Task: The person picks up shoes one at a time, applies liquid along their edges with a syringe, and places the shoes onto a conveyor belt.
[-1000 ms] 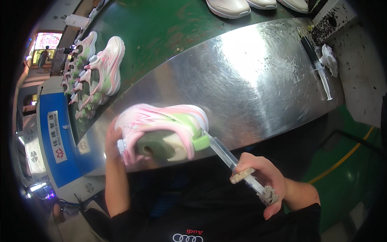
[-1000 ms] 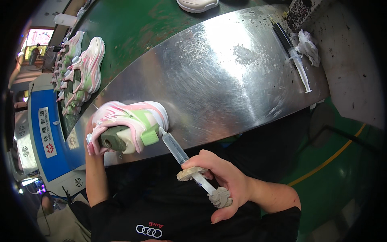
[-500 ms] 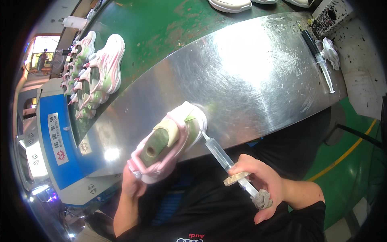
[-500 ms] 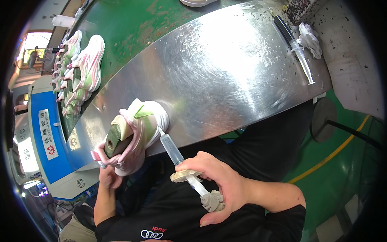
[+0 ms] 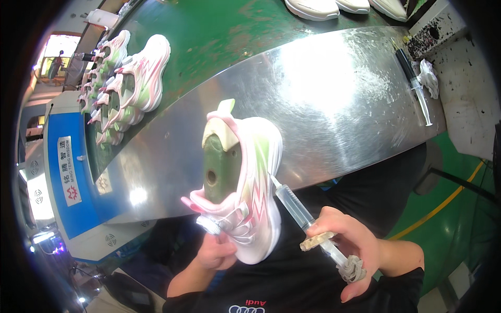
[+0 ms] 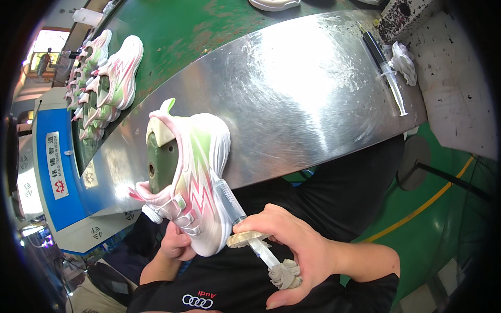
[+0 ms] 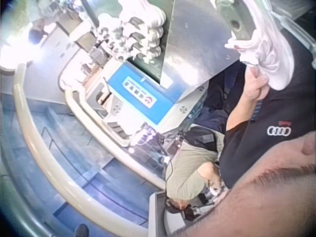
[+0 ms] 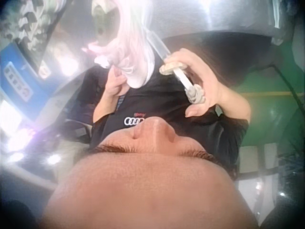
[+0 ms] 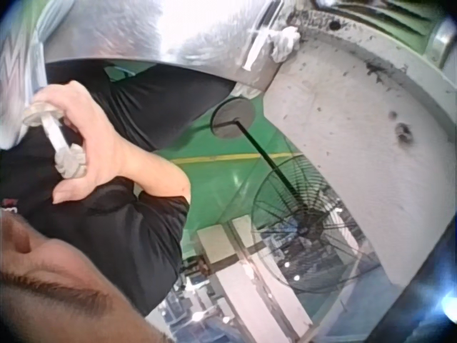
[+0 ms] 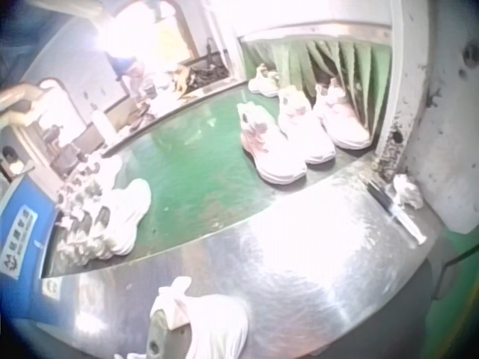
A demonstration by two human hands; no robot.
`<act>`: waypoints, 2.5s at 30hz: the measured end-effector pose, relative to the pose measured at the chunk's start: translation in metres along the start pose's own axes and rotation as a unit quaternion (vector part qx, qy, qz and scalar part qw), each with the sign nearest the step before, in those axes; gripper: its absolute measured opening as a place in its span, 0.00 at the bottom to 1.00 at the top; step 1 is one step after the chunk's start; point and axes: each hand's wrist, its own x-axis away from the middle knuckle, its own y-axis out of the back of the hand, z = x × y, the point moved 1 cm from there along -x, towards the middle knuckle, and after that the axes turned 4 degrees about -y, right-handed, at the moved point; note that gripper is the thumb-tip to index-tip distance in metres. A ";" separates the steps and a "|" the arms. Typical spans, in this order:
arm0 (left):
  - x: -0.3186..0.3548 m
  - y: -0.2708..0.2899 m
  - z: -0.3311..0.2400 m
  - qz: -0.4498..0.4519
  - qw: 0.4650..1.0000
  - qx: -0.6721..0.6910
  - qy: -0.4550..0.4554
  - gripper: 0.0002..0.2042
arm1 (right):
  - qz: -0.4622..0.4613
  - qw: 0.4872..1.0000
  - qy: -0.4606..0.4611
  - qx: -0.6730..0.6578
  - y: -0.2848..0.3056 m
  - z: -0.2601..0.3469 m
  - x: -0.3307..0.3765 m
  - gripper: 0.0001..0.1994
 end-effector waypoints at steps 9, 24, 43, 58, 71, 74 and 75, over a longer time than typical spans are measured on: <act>-0.015 -0.005 0.020 0.087 0.980 0.140 0.113 0.38 | 0.105 0.987 -0.118 0.027 -0.002 0.047 0.012 0.51; -0.078 -0.060 0.036 0.187 0.979 0.010 0.075 0.23 | 0.013 0.983 -0.063 0.173 -0.005 0.105 0.061 0.41; -0.104 -0.088 0.033 0.246 0.949 0.152 0.121 0.18 | 0.012 0.921 0.040 0.387 -0.012 0.106 0.051 0.41; -0.108 -0.091 0.035 0.230 0.948 0.185 0.121 0.18 | -0.011 0.821 0.049 0.569 -0.023 0.080 0.053 0.29; -0.106 -0.092 0.034 0.274 0.940 0.173 0.106 0.19 | -0.019 0.755 0.112 0.646 -0.026 0.057 0.056 0.25; -0.105 -0.095 0.032 0.274 0.938 0.178 0.112 0.18 | -0.022 0.748 0.122 0.652 -0.026 0.055 0.056 0.24; -0.105 -0.095 0.032 0.276 0.937 0.180 0.114 0.19 | -0.024 0.743 0.126 0.656 -0.026 0.054 0.056 0.24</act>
